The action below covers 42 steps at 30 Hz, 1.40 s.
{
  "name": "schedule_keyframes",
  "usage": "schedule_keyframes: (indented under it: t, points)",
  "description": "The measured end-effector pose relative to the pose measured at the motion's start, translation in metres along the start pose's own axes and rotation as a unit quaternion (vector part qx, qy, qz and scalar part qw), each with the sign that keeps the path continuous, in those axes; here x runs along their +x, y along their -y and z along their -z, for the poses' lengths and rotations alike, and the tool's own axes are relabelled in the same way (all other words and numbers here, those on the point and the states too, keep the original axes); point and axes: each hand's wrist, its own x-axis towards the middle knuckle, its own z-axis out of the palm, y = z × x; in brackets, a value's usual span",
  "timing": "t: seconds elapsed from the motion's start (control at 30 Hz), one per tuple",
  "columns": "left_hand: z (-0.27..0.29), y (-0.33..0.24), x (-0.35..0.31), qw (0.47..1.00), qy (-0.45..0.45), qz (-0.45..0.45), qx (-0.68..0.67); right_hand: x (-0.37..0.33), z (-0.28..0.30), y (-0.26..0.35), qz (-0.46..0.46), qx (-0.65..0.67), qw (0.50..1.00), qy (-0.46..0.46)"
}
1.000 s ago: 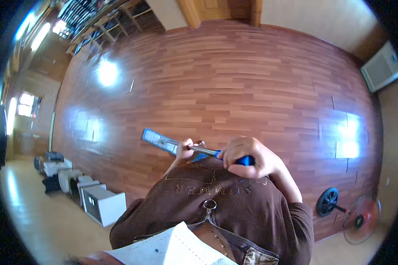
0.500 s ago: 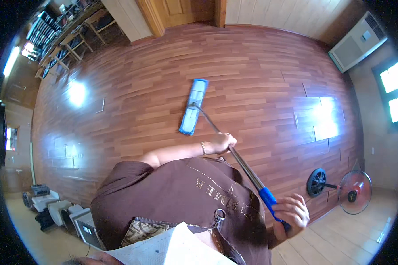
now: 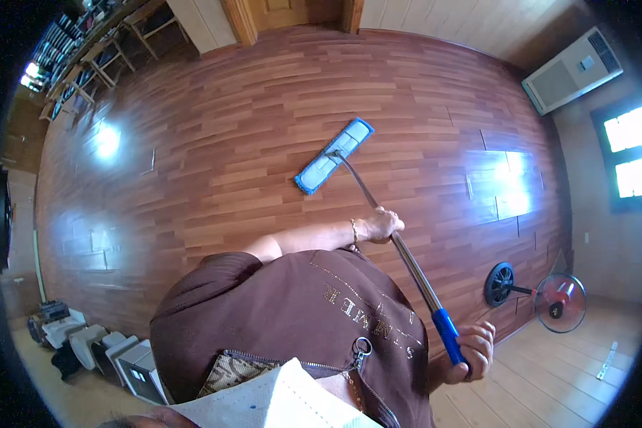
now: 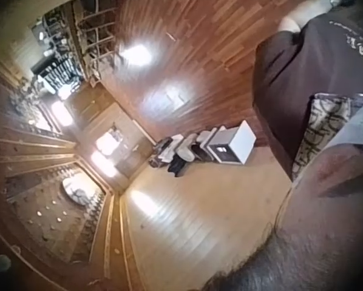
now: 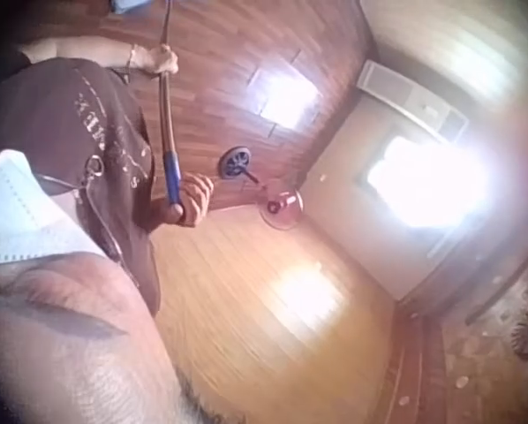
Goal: Mopping the wooden floor of a room with a flat mop.
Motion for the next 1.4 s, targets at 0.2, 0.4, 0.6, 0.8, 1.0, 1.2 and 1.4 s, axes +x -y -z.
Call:
schedule_keyframes:
  t: [0.2,0.4,0.6,0.8,1.0,1.2,1.4]
  points:
    - [0.031,0.084,-0.044,0.99,-0.131,0.053,0.008,0.006,-0.074,-0.023,0.045,0.157,0.978,0.133]
    - [0.057,0.165,-0.136,0.959,-0.223,0.117,-0.126,0.014,-0.163,-0.021,0.026,0.311,0.908,0.278]
    - [0.083,0.209,-0.239,0.92,-0.285,0.267,-0.035,0.013,-0.252,-0.005,0.012,0.431,0.808,0.401]
    - [0.071,0.241,-0.357,0.884,-0.299,0.358,0.03,-0.011,-0.321,0.03,-0.006,0.491,0.712,0.502]
    - [0.037,0.23,-0.47,0.83,-0.381,0.405,0.039,-0.029,-0.368,0.065,0.001,0.546,0.618,0.566]
    - [-0.005,0.175,-0.534,0.755,-0.459,0.463,0.065,-0.037,-0.386,0.088,0.023,0.59,0.514,0.622]
    - [-0.076,0.123,-0.571,0.707,-0.478,0.516,0.077,-0.042,-0.391,0.092,-0.042,0.628,0.442,0.64]
